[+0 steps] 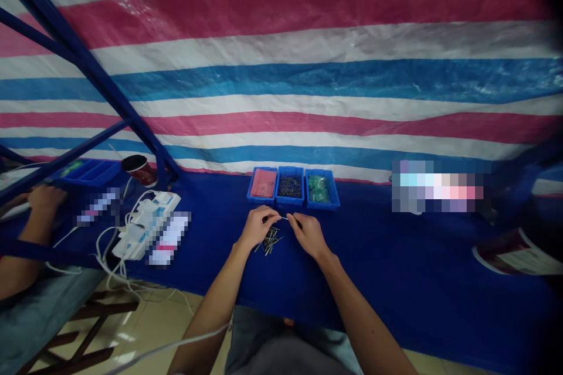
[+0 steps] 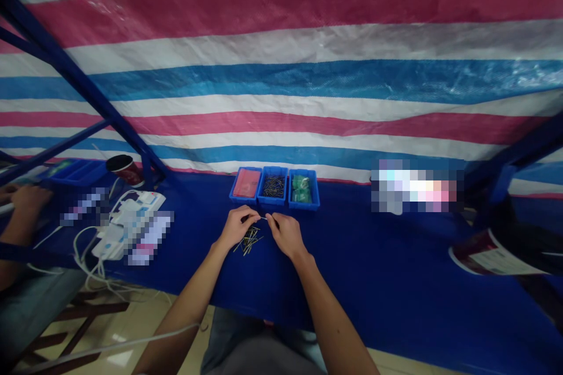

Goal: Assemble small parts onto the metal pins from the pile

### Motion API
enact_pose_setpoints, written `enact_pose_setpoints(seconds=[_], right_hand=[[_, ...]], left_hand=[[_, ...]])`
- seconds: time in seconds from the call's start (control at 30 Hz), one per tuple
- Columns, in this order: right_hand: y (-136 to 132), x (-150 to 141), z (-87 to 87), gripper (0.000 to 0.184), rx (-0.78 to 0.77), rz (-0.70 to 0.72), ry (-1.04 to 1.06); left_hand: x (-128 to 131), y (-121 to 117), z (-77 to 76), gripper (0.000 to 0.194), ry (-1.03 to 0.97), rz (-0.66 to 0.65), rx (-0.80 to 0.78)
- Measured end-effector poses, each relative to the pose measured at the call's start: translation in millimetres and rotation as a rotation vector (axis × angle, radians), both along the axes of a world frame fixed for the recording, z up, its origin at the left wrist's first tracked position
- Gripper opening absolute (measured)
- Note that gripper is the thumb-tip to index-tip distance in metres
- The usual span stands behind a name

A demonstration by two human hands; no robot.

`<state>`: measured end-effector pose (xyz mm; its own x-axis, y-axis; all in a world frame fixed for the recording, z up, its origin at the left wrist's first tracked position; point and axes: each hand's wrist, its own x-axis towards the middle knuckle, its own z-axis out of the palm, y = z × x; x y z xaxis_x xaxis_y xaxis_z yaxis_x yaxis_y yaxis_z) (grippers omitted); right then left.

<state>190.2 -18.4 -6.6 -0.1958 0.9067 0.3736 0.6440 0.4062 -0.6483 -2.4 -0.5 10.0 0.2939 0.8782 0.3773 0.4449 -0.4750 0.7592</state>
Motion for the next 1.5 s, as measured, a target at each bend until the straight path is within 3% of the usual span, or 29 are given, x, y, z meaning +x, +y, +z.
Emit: enact_pose_setpoints(seconds=[1.5], right_hand=[[0.8, 0.3, 0.6, 0.047, -0.011, 0.02, 0.018]], left_hand=[[0.2, -0.3, 0.0, 0.02, 0.002, 0.015, -0.012]])
